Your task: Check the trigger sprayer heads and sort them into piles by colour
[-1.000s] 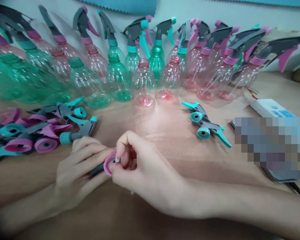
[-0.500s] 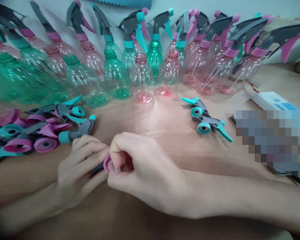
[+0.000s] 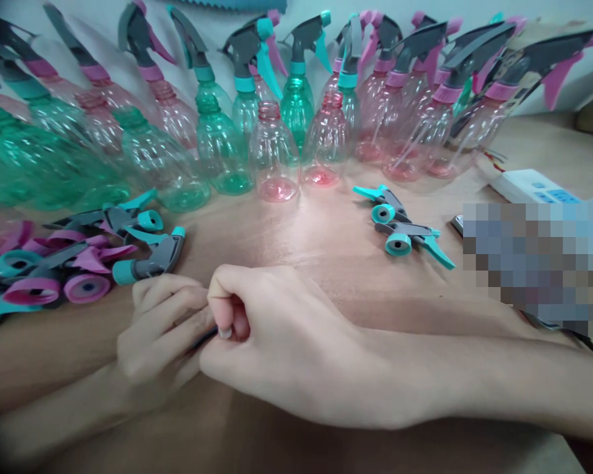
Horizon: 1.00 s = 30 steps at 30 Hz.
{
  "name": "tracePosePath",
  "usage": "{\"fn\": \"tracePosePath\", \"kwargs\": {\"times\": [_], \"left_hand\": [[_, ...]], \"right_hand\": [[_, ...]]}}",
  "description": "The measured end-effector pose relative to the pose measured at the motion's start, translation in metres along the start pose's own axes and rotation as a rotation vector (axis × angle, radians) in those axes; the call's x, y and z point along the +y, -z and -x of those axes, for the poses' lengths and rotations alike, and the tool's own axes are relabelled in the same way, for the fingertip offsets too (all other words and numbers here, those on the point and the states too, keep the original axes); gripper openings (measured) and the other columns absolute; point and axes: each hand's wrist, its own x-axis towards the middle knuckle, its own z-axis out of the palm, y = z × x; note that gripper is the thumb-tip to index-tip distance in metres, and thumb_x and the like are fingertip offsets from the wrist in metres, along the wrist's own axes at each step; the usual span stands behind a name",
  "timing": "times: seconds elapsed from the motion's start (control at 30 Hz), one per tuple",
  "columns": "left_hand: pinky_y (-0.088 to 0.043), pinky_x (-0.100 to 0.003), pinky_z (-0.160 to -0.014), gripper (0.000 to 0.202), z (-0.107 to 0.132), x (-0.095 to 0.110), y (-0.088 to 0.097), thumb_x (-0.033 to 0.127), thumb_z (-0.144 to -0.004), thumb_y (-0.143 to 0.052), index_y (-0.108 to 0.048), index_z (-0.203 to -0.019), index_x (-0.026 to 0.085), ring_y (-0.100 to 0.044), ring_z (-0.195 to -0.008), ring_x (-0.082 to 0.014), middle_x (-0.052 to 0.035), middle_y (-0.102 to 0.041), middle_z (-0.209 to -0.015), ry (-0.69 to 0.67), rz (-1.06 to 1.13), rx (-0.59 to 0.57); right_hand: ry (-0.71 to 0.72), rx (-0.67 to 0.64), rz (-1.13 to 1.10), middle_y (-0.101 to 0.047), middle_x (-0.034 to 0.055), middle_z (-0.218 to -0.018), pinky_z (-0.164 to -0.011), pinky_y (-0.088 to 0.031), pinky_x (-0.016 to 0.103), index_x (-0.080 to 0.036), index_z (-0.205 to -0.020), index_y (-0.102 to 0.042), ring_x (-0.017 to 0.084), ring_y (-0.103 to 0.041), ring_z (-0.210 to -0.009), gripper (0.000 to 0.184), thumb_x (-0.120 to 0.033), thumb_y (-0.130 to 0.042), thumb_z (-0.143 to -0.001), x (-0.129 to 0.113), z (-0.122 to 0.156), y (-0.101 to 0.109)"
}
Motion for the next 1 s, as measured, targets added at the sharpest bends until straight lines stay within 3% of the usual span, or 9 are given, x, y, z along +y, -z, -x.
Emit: {"fn": "tracePosePath", "kwargs": {"times": [0.33,0.7,1.0], "left_hand": [[-0.029,-0.036,-0.066,0.02,-0.002,0.004,0.0,0.025,-0.095,-0.046,-0.057,-0.079,0.019,-0.049,-0.074,-0.0175,-0.0006,-0.058,-0.073,0.018,-0.032,-0.017],[-0.03,-0.036,-0.067,0.017,-0.002,0.005,-0.001,0.024,-0.095,-0.045,-0.06,-0.093,0.016,-0.053,-0.074,-0.0179,-0.0014,-0.062,-0.071,-0.005,-0.116,-0.001],[-0.03,-0.036,-0.065,0.017,-0.001,0.006,0.003,0.021,-0.089,-0.051,-0.061,-0.101,0.013,-0.055,-0.071,-0.0189,-0.0034,-0.067,-0.074,-0.019,-0.199,0.035]], "right_hand": [[0.053,0.108,0.311,-0.043,-0.0086,-0.054,-0.045,-0.024,0.023,-0.022,-0.067,-0.04,0.008,-0.035,-0.05,0.015,-0.009,-0.045,-0.06,-0.001,0.005,-0.009],[-0.056,0.124,0.376,-0.041,-0.0088,-0.053,-0.044,-0.026,0.023,-0.023,-0.065,-0.036,0.009,-0.034,-0.048,0.013,-0.022,-0.049,-0.064,0.003,-0.002,-0.003],[-0.22,0.079,0.457,-0.049,-0.0058,-0.058,-0.047,-0.029,0.026,-0.022,-0.067,-0.037,0.012,-0.041,-0.051,0.014,-0.03,-0.049,-0.068,0.0,-0.004,-0.001]]}}
